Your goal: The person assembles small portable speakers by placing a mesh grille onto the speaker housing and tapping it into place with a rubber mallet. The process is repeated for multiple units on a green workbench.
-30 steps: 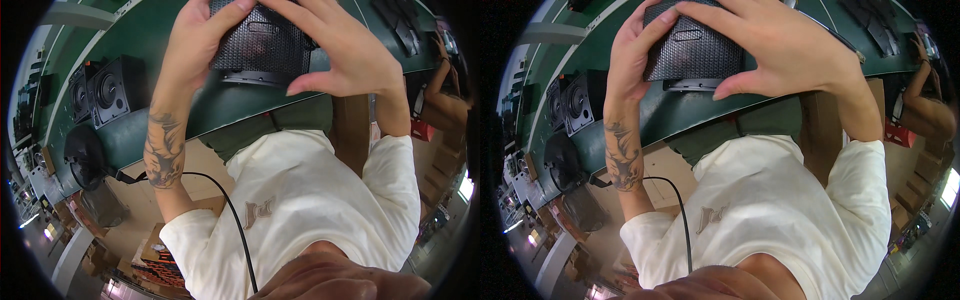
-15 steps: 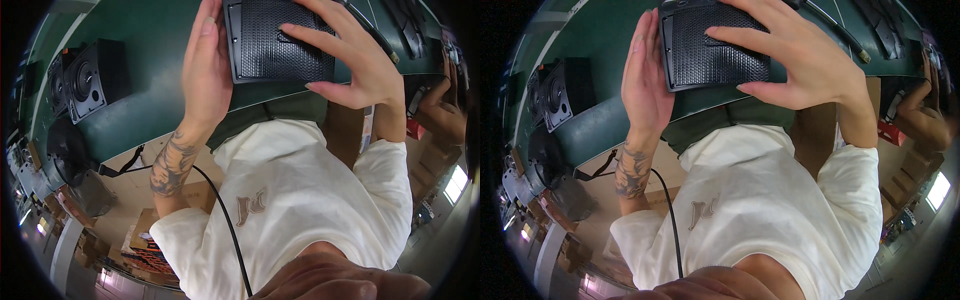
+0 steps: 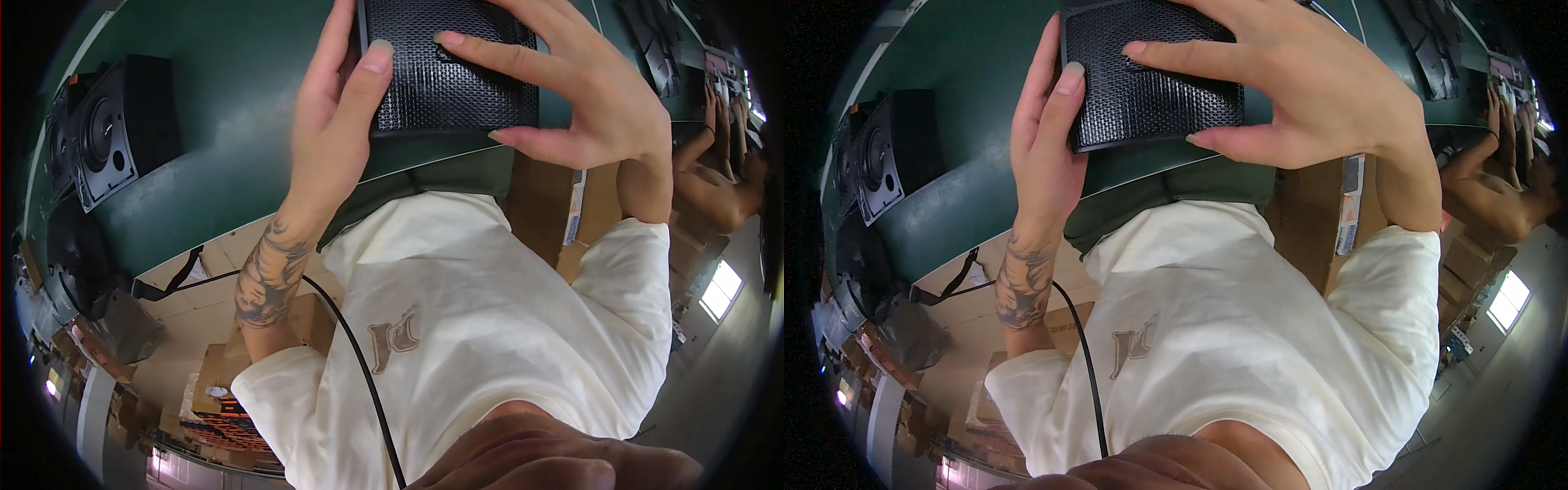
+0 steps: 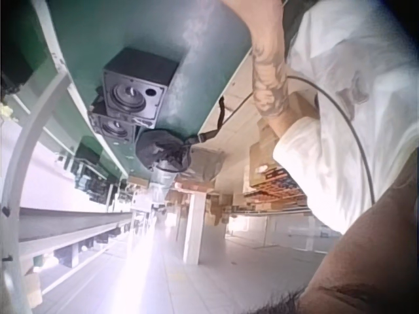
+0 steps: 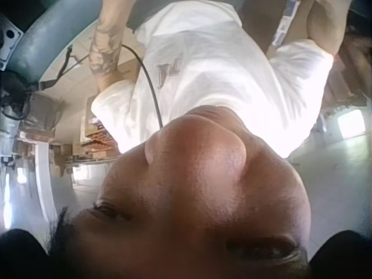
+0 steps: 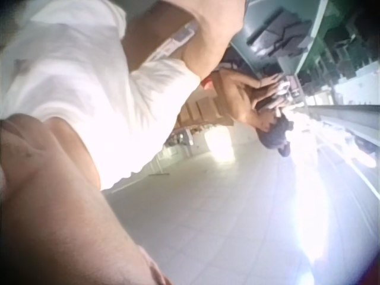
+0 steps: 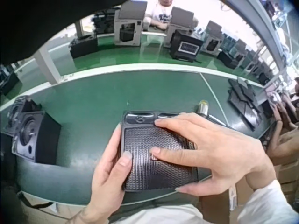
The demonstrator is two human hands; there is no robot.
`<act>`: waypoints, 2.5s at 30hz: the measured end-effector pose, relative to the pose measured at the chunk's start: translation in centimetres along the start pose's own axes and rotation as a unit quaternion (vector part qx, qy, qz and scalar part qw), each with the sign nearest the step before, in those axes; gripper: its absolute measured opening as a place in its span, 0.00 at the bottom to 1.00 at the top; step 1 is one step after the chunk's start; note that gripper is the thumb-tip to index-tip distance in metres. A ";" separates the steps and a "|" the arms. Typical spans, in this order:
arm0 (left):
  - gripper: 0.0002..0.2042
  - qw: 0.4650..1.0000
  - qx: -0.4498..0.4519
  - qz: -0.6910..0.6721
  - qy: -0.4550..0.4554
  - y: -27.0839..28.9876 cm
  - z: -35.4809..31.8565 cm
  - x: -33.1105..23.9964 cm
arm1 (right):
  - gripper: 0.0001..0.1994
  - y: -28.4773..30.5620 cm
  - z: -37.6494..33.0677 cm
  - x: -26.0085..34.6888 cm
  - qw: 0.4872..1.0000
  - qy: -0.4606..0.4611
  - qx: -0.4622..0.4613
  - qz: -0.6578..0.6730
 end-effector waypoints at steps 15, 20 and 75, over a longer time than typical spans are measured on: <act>0.31 0.995 -0.011 0.103 -0.015 -1.3 -0.1 -1.1 | 0.35 0.2 -0.2 -0.4 1.000 -0.018 0.020 -0.001; 0.34 0.996 -0.002 -0.082 -0.025 0.9 0.2 0.9 | 0.35 -0.5 -0.5 -1.0 0.999 0.029 0.004 -0.023; 0.31 0.989 -0.085 0.121 -0.024 2.6 5.5 -0.6 | 0.35 -9.3 -6.1 5.3 0.758 -0.339 -0.346 0.437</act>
Point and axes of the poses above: each hand's wrist, its own z-axis towards the middle knuckle, its own y-axis out of the back of the hand, x = y × z, the point moved 3 cm from there along z, towards the middle knuckle, and after that the axes turned 9 degrees about -y, right-handed, at the moved point
